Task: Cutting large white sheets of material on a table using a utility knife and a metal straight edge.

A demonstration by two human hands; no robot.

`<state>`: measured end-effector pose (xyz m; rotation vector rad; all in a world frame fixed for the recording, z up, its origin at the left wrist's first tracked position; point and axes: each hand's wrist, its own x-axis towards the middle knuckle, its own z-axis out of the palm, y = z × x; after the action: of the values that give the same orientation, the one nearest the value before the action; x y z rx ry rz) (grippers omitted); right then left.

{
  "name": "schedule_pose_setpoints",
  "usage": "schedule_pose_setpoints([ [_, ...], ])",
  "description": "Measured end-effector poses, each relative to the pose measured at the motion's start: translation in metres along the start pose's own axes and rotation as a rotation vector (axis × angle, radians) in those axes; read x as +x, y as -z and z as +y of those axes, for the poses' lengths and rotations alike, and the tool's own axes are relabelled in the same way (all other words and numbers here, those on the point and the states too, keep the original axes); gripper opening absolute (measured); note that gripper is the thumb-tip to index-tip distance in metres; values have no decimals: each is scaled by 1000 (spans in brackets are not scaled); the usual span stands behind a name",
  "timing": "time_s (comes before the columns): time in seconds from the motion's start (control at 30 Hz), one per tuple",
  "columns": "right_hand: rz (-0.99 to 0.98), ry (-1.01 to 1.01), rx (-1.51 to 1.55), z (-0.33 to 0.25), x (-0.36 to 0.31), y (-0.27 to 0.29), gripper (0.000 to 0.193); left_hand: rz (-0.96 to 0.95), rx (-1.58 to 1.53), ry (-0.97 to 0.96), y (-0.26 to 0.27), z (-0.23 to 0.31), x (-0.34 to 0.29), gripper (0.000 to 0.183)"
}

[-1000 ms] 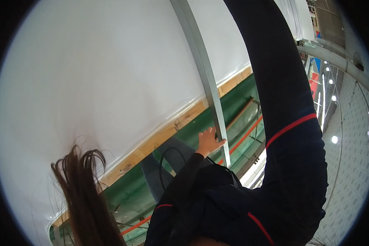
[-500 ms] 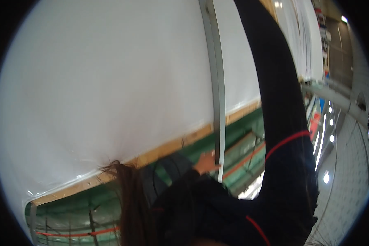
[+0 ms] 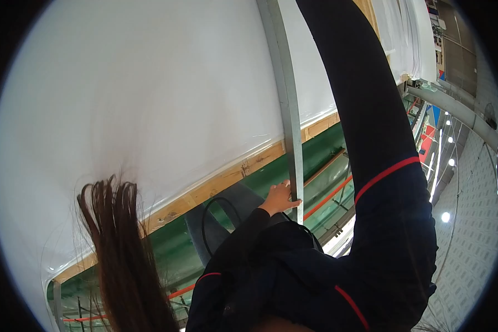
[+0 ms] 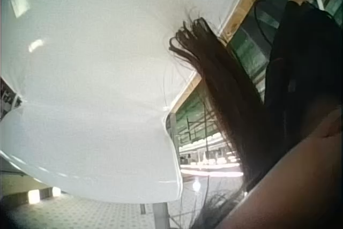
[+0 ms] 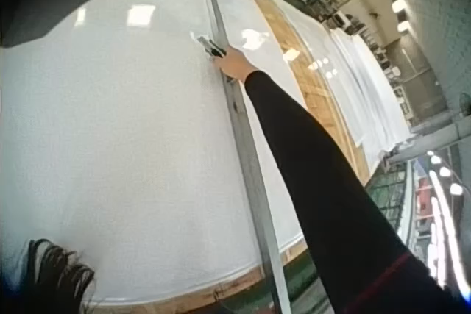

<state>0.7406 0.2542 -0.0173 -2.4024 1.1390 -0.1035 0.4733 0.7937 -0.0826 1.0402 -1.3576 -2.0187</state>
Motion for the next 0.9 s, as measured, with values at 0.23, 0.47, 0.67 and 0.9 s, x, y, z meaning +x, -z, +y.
schedule_pose_setpoints([
  [0.23, 130, 107, -134, 16, 7, 0, 44, 138, 51, -49, -18, -5, 9, 54],
  [0.47, 78, 98, -139, 23, 11, 5, 42, 103, 40, -57, -22, -6, 14, 55],
  [0.67, 90, 116, 31, 6, 7, 4, 35, 37, 69, -18, -19, -9, 14, 62],
  [0.9, 526, -138, -203, -11, 6, 1, 38, 146, 17, -72, -32, -21, 11, 61],
])
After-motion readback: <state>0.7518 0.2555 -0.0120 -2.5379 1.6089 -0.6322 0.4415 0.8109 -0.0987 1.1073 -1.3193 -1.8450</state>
